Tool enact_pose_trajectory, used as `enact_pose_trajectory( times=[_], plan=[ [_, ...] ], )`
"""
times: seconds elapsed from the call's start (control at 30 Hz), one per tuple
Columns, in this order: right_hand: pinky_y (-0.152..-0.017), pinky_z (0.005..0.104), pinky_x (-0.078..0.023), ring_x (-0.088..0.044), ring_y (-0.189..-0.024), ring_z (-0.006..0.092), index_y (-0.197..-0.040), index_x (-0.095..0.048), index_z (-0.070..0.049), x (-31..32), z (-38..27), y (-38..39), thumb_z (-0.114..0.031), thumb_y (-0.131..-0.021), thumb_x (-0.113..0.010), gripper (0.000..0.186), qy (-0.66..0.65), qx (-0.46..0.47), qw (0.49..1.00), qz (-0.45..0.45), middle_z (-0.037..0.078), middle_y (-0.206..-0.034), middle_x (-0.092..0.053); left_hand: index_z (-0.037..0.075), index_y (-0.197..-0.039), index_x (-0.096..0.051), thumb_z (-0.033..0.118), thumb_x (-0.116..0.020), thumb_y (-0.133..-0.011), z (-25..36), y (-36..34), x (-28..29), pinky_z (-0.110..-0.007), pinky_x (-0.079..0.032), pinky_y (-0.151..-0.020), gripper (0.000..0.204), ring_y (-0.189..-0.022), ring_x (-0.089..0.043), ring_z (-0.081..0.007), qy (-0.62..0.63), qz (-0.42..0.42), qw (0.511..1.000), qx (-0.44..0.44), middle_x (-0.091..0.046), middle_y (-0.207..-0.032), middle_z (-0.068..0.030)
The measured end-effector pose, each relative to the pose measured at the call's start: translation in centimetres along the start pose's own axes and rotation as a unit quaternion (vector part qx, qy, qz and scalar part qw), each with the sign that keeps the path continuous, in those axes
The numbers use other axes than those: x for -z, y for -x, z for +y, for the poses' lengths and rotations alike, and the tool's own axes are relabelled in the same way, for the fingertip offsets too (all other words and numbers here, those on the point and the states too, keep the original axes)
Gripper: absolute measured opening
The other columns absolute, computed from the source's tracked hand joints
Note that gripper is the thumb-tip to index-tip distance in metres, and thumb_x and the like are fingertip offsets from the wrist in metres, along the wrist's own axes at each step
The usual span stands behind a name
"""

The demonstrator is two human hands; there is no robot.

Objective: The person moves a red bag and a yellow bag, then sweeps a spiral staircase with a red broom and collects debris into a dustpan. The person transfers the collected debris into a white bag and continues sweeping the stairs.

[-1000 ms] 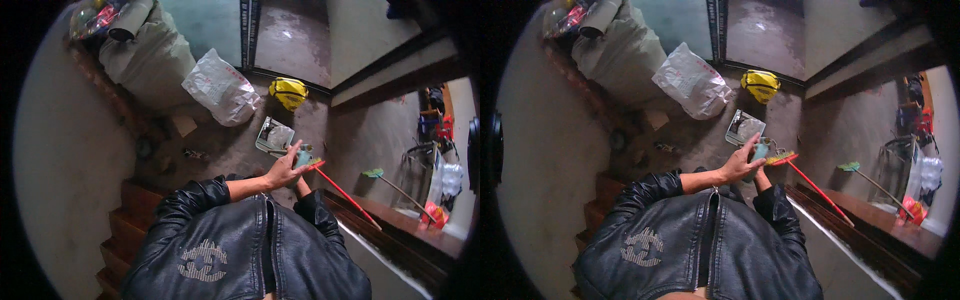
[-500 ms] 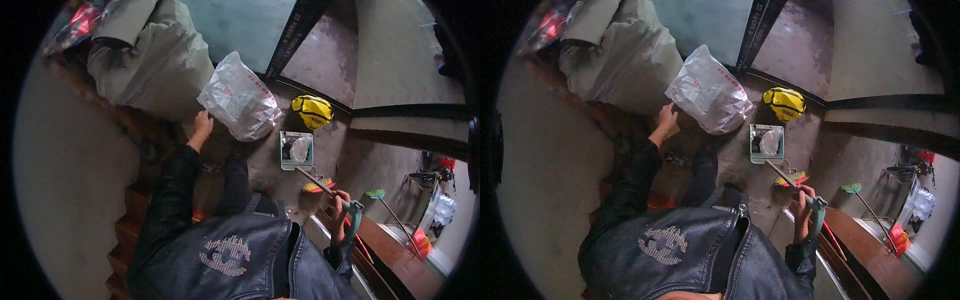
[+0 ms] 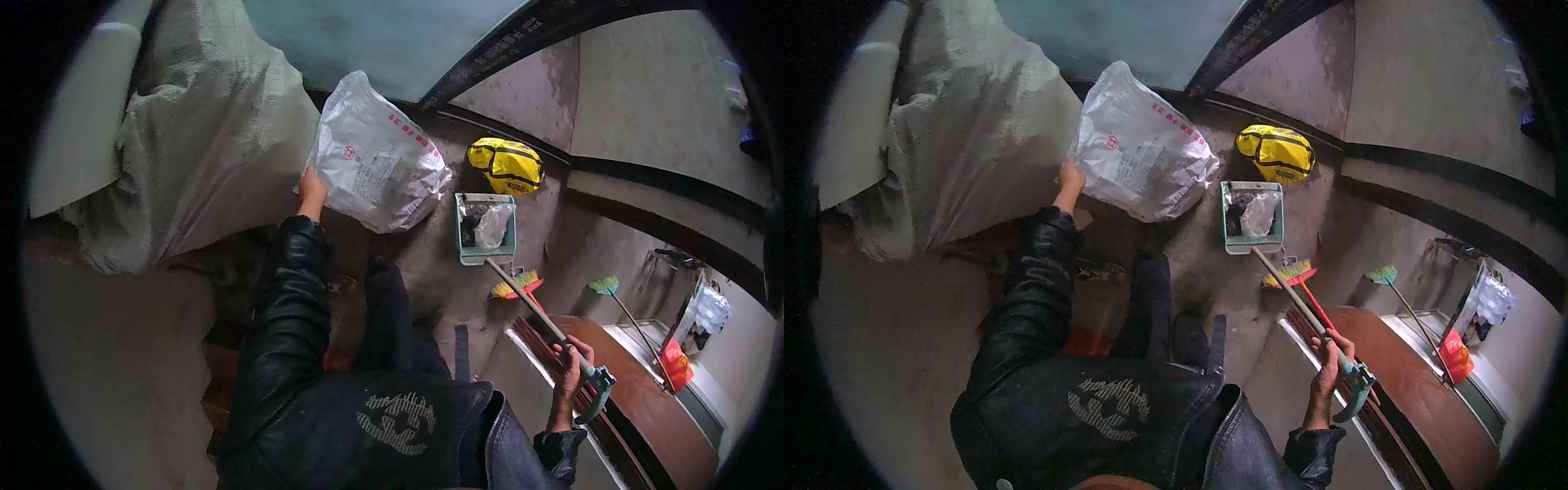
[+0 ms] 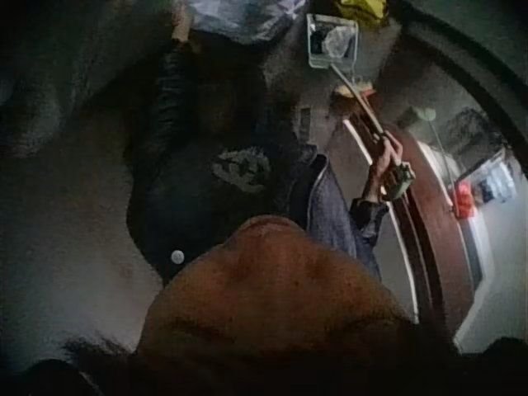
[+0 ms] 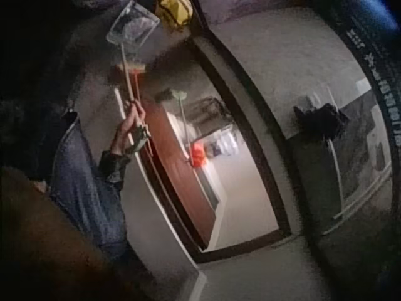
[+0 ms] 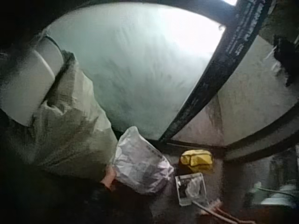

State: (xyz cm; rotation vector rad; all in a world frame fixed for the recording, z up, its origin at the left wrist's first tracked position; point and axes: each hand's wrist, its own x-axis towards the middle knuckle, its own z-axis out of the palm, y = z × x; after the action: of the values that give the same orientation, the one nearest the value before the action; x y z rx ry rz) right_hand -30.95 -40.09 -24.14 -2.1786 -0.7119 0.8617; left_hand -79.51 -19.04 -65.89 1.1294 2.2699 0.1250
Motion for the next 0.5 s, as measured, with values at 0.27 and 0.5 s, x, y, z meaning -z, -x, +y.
enact_pose_trajectory(
  times=[0.27, 0.5],
  plan=[
    [-0.067, 0.0293, -0.052, -0.063, -0.073, 0.0208, -0.099, -0.050, 0.002, 0.2, -0.6, 2.3, -0.009, -0.086, -0.049, 0.017, -0.036, -0.023, 0.998, 0.039, 0.014, -0.100, -0.058, 0.015, -0.103, -0.061, 0.031, -0.058, -0.080, 5.1, 3.7, 2.8, -0.045, -0.045, -0.078, 0.028, -0.092, -0.058, -0.0355, -0.049, -0.105, 0.985, -0.127, -0.063, -0.094, -0.0152],
    [-0.064, 0.0293, -0.052, -0.063, -0.069, 0.0203, -0.094, -0.057, 0.003, 2.6, 2.6, 0.7, -0.006, -0.083, -0.049, 0.016, -0.057, 0.002, 0.996, 0.076, 0.013, -0.091, -0.061, 0.008, -0.079, -0.060, 0.028, -0.052, -0.084, 14.4, 6.4, 2.3, -0.047, -0.042, -0.061, 0.022, -0.073, -0.056, -0.0374, 0.034, -0.026, 0.935, -0.351, -0.060, -0.075, -0.0152]
  ],
)
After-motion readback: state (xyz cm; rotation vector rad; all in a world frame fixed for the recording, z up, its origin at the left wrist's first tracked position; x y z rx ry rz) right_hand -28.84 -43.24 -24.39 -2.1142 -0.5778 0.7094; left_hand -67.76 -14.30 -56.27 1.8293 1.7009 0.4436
